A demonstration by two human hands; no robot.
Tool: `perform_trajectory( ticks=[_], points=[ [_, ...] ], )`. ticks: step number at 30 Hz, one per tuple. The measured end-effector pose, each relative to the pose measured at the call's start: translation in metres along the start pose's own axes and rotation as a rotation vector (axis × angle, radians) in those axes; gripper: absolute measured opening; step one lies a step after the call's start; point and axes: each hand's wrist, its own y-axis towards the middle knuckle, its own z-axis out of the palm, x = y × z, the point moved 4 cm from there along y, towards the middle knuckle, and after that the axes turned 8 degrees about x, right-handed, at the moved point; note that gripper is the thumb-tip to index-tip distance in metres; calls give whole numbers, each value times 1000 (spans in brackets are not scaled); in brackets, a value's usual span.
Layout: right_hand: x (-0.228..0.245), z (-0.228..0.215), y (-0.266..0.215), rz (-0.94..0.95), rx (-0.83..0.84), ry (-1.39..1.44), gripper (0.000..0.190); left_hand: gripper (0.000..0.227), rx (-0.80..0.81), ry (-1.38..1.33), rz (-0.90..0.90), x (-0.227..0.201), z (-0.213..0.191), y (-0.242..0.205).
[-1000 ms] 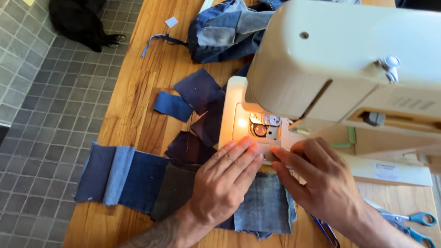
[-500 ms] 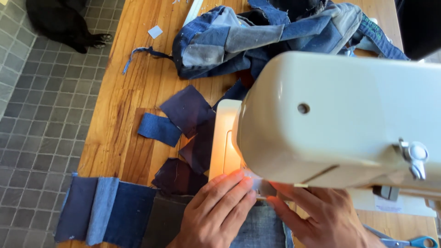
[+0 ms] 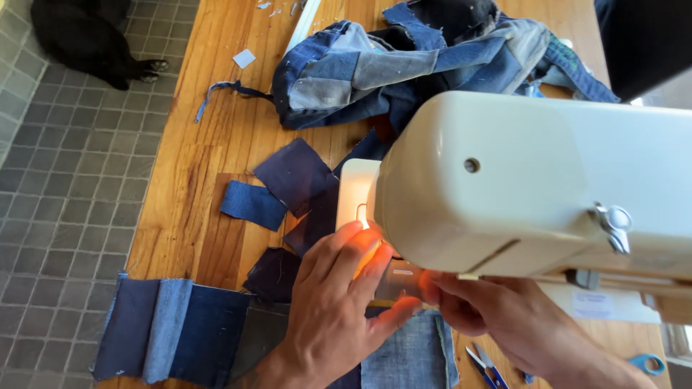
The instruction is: Sew denim fabric strips together using a sewing machine and trim with scissors
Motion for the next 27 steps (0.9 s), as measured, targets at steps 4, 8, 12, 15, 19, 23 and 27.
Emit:
perform_trajectory(
  ticks=[4,8,12,15,19,23,27],
  points=[
    [-12,19,-6,126,-90,437,45,62,-28,-48,-80,-5,0,-1],
    [-5,29,-8,30,-146,492,37,55,-10,-105,-134,-6,0,-2],
    [-12,25,2,87,-124,480,56,47,-51,-118,-141,-7,5,3],
    [-26,23,8,-30,-91,407,57,30,-211,-80,-90,-4,16,0],
    [-8,30,7,-98,-115,450,49,27,-203,-32,-177,1,23,6],
    [0,38,4,-126,-175,243,48,26,-194,37,-211,-6,26,10],
    [-2,28,0,-137,-130,329,50,20,-197,59,-254,-4,29,11]
  ],
)
